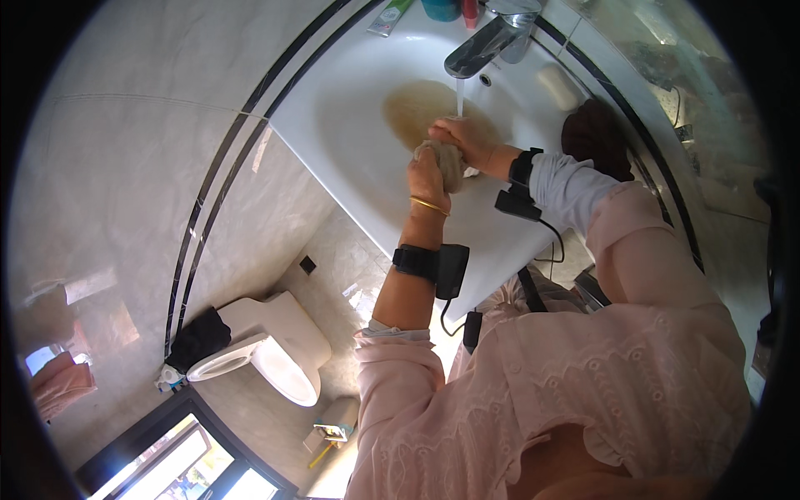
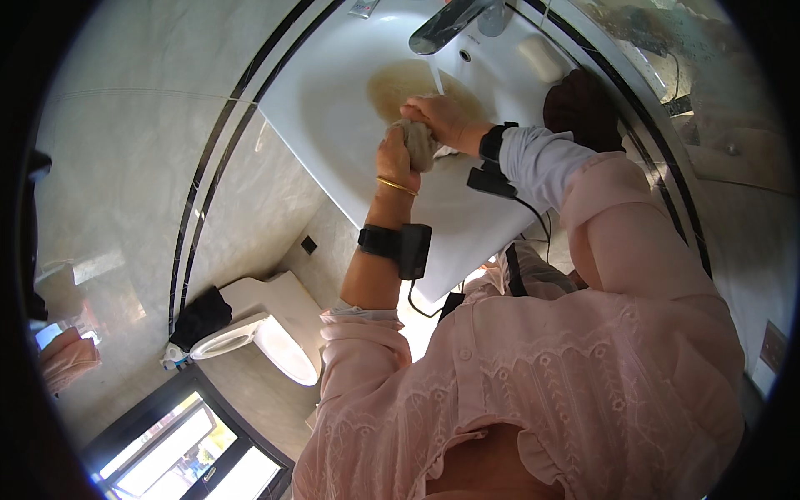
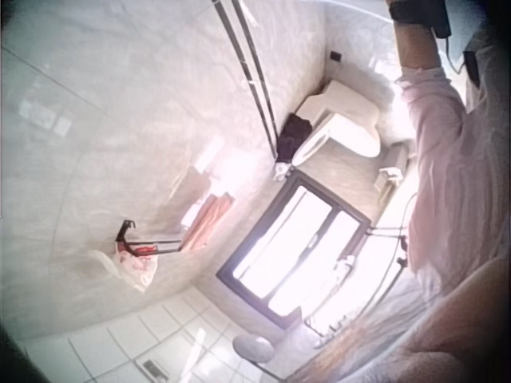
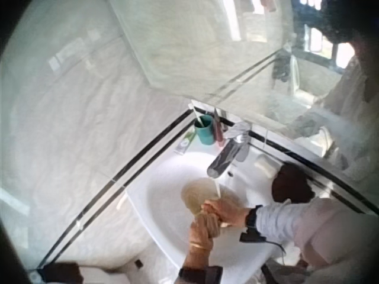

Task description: The person wipes the floor with a cloth, then moves to the bathroom to wash the cloth under running water. They proceed to wipe the sink basin and the mirror above it.

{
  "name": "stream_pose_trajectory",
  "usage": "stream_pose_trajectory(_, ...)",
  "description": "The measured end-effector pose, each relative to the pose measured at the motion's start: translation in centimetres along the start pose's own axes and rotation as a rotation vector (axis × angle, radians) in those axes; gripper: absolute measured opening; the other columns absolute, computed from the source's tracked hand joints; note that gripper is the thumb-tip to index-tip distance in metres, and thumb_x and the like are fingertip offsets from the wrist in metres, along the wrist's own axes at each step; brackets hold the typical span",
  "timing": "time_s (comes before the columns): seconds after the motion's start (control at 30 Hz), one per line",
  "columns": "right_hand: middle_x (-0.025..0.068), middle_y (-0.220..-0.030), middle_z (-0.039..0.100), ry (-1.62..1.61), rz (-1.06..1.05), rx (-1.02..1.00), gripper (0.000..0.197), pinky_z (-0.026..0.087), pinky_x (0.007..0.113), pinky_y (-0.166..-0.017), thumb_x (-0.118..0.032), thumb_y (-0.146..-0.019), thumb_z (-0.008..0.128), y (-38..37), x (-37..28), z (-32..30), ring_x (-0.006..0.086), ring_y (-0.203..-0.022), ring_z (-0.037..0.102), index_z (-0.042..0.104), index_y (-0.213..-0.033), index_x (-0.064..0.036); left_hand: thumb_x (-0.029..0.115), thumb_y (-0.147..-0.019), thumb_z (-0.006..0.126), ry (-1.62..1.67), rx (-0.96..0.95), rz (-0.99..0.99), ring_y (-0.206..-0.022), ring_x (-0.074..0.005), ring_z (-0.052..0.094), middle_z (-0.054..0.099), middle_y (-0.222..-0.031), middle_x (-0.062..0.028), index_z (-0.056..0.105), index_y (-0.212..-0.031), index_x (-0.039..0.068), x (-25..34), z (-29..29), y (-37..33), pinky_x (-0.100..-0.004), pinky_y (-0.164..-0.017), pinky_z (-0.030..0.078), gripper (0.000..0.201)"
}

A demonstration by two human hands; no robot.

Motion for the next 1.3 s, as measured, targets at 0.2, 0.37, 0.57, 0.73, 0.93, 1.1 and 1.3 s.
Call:
stream_pose_trajectory(0.2, 0.0164, -0.085, 0.058, 0.34, 0.136, -0.229, 0.017, 0.045, 0.044, -0.068, -0.019, -0.084, 0.05, 0.4, 5.1, -2.2, 0.038, -0.077, 0.057, 0.058, -0.091, -0.0055, 0.013, -0.083, 0.054, -0.143, -0.1, 0.213, -0.1, -0.0173, 0.051, 0.055, -0.104, -0.0071, 0.053, -0.104, 0.003, 3.3, -2.5, -2.4, -0.0301, -0.073, 0.047, 0.022)
stream_pose_trajectory(0.37, 0.0135, -0.088, 0.06, 0.898, 0.02, -0.439, 0.025, 0.044, 0.046, -0.069, -0.021, -0.086, 0.05, -2.4, 9.2, -2.3, 0.0343, -0.081, 0.057, 0.061, -0.099, -0.0034, 0.021, -0.081, 0.06, -0.559, -0.06, 0.209, -0.129, -0.027, 0.027, 0.019, -0.143, -0.014, 0.025, -0.137, 0.014, 4.2, -6.0, -2.6, -0.0472, -0.102, 0.02, 0.067)
stream_pose_trajectory(0.57, 0.0158, -0.141, 0.027, 0.785, 0.299, -0.444, 0.065, 0.03, 0.058, -0.097, -0.019, -0.081, 0.053, -1.2, 7.4, 3.0, 0.0443, -0.127, 0.025, 0.025, -0.139, -0.019, 0.035, -0.087, 0.051, -0.241, -0.05, -0.009, -0.133, -0.0269, 0.022, 0.018, -0.145, -0.0128, 0.026, -0.139, 0.021, 3.1, -6.3, -0.5, -0.0558, -0.104, 0.011, 0.059)
stream_pose_trajectory(0.73, 0.0162, -0.14, 0.027, 0.741, 0.006, -0.574, 0.062, 0.029, 0.059, -0.097, -0.01, -0.082, 0.047, -0.8, 7.2, 2.9, 0.0422, -0.125, 0.028, 0.027, -0.14, -0.0194, 0.039, -0.089, 0.046, -0.242, -0.088, -0.051, -0.132, -0.0285, 0.023, 0.021, -0.144, -0.0111, 0.026, -0.139, 0.021, 1.9, -5.6, 0.4, -0.0551, -0.104, 0.013, 0.058)
stream_pose_trajectory(0.93, 0.0146, -0.135, 0.034, 0.846, -0.133, -0.703, 0.062, 0.04, 0.046, -0.092, -0.002, -0.079, 0.045, -0.4, 7.7, 2.1, 0.0384, -0.117, 0.042, 0.034, -0.137, -0.0219, 0.04, -0.087, 0.049, -0.172, -0.074, -0.152, -0.132, -0.0407, 0.016, 0.018, -0.146, -0.0119, 0.02, -0.141, 0.021, 0.9, -5.6, -0.3, -0.059, -0.101, 0.015, 0.064)
stream_pose_trajectory(1.1, 0.0111, -0.091, 0.065, 0.435, 0.265, -0.486, 0.042, 0.046, 0.034, -0.082, 0.005, -0.071, 0.046, -2.6, 6.6, -0.2, 0.0305, -0.091, 0.06, 0.064, -0.107, -0.0061, 0.043, -0.085, 0.051, 0.007, 0.108, -0.334, -0.13, -0.0498, 0.011, 0.011, -0.148, -0.0136, 0.016, -0.142, 0.021, 0.4, -4.5, -0.9, -0.0638, -0.099, 0.016, 0.071)
stream_pose_trajectory(1.3, 0.0153, -0.088, 0.064, -0.194, 0.201, -0.504, 0.036, 0.044, 0.031, -0.072, 0.0, -0.065, 0.048, -0.9, 0.4, -1.3, 0.0243, -0.082, 0.059, 0.061, -0.099, 0.002, 0.043, -0.086, 0.049, 0.413, -0.194, -0.437, -0.117, -0.0334, 0.042, 0.045, -0.128, -0.0147, 0.04, -0.128, 0.012, -0.9, -4.0, -2.9, -0.0512, -0.096, 0.034, 0.054)
Point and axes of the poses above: each hand's wrist, its own y-axis away from the middle knuckle, its own z-axis out of the palm, x = y × z, the point moved 1 cm from there along -y, towards the middle knuckle
